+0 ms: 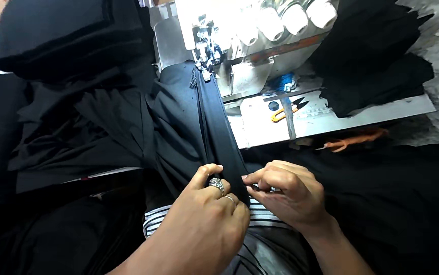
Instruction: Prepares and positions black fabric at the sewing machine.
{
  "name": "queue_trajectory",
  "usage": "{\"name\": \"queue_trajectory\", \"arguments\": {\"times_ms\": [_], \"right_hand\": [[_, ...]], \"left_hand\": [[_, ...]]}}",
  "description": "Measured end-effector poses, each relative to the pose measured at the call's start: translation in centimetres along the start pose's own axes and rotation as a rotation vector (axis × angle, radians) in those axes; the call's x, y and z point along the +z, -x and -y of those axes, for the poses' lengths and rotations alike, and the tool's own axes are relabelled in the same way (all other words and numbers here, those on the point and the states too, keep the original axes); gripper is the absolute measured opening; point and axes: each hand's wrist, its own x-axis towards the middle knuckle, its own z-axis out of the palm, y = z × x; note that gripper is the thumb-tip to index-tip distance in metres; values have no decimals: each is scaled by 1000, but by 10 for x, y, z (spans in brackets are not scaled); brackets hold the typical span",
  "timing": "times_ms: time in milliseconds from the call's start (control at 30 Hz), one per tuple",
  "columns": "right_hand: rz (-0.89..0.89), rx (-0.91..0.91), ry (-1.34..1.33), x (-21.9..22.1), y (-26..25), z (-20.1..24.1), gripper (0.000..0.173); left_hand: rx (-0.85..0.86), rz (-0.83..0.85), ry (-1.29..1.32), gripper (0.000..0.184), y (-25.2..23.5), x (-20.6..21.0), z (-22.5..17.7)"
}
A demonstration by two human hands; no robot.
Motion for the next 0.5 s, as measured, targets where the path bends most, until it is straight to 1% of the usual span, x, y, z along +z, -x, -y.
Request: {"name": "queue_trajectory", "arguments": {"times_ms": [67,167,233,300,367,433,500], "right_hand": [[6,-8,-4,-2,-1,0,19],[44,-30,25,-6,-4,2,7],[87,-39,69,-9,-5,6,16],[112,-34,117,-12,-6,9,16],[128,-23,118,-16,-11,13,14],[179,14,64,-18,-10,19,15],[245,57,32,-16,-5,31,15]], "left_hand": [[-1,-7,-4,28,-1,-1,0],[3,-3,-5,27,-4,-1,-2],[11,-23,-9,26,-4,1,-6],[22,-36,8,24,-1,-2,-7],[6,-18,51,22,4,-24,1],[-42,14,71,20,8,-61,21],[-35,66,64,20,7,-92,45]]}}
